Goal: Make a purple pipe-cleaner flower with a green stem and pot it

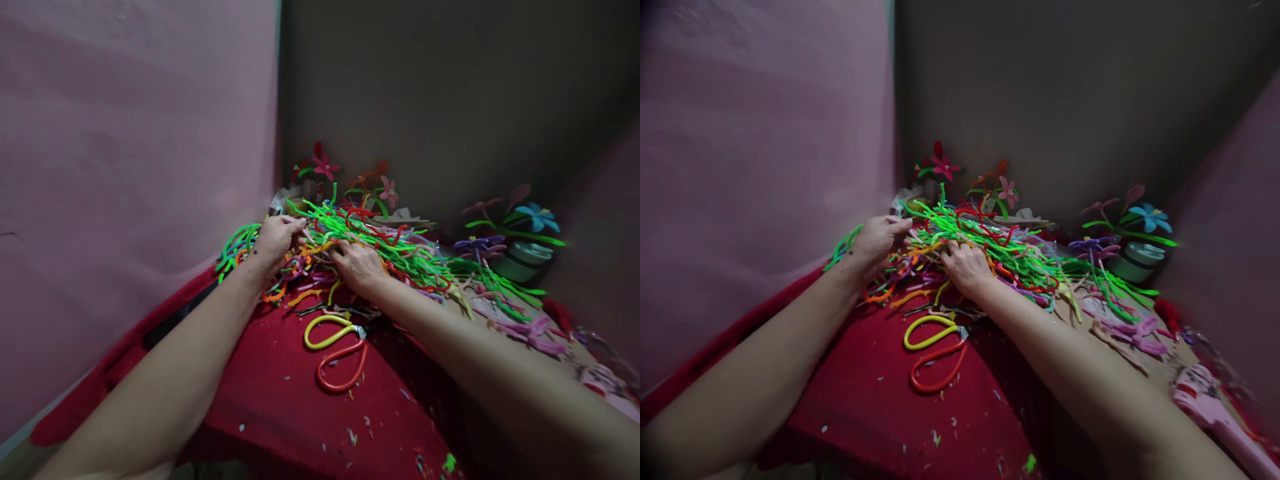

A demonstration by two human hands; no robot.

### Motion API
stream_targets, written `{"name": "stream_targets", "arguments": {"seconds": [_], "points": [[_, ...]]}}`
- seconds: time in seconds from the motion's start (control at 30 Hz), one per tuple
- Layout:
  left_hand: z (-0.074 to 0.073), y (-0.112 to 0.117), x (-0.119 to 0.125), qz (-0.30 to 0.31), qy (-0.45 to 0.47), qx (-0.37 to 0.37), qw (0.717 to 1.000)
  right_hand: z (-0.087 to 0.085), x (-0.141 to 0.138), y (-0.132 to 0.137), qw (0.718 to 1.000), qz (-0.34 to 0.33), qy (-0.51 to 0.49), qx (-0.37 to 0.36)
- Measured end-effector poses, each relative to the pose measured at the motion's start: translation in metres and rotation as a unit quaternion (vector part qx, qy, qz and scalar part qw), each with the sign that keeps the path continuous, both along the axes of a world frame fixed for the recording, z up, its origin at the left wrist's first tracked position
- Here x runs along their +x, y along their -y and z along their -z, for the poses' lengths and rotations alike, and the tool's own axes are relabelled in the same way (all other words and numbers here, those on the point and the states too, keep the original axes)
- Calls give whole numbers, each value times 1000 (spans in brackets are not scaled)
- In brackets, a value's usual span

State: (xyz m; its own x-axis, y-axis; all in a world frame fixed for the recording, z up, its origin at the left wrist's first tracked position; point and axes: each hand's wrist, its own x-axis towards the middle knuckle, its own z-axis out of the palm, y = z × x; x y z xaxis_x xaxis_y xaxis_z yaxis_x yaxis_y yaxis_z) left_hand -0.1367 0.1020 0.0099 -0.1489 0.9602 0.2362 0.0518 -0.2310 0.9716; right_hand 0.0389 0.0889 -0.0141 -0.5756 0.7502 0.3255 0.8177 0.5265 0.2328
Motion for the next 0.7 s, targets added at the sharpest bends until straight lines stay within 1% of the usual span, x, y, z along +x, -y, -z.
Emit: {"name": "stream_targets", "arguments": {"seconds": [0.1, 0.17, 0.2, 0.27, 0.3, 0.33, 0.37, 0.4, 0.43, 0.47, 0.5, 0.53, 0.57, 0.6, 0.63, 0.7], "points": [[1, -1, 0, -11, -4, 4, 1000, 4, -3, -2, 1000, -16, -15, -5], [-2, 0, 1, -43, -6, 17, 999, 6, -5, -2, 999, -16, -38, -6], [-4, 3, 2, -71, -8, 39, 997, 6, -5, -1, 998, -13, -54, -5], [-11, 11, 4, -119, -55, 135, 982, 7, -5, 1, 996, -12, -85, -3], [-14, 16, 5, -121, -109, 208, 964, 6, -4, 3, 995, -19, -102, -5], [-17, 21, 6, -83, -182, 277, 940, 6, -2, 4, 992, -30, -119, -10], [-19, 25, 7, -13, -250, 319, 914, 5, 1, 6, 989, -44, -139, -19], [-20, 28, 8, 70, -312, 340, 884, 5, 4, 7, 986, -59, -155, -29], [-19, 28, 8, 149, -359, 339, 857, 3, 9, 9, 981, -74, -176, -46], [-17, 27, 9, 215, -396, 323, 832, 2, 15, 11, 972, -87, -206, -73], [-13, 24, 9, 260, -426, 302, 813, 0, 22, 14, 959, -99, -242, -108], [-7, 20, 9, 286, -450, 278, 799, -3, 29, 17, 935, -109, -298, -161], [-1, 15, 9, 294, -474, 253, 790, -6, 37, 20, 899, -120, -362, -218], [5, 11, 10, 283, -499, 236, 784, -10, 44, 24, 856, -130, -421, -273], [11, 7, 10, 270, -518, 226, 780, -14, 50, 28, 813, -142, -471, -311], [20, 3, 12, 249, -542, 215, 774, -24, 60, 36, 736, -179, -558, -339]]}}
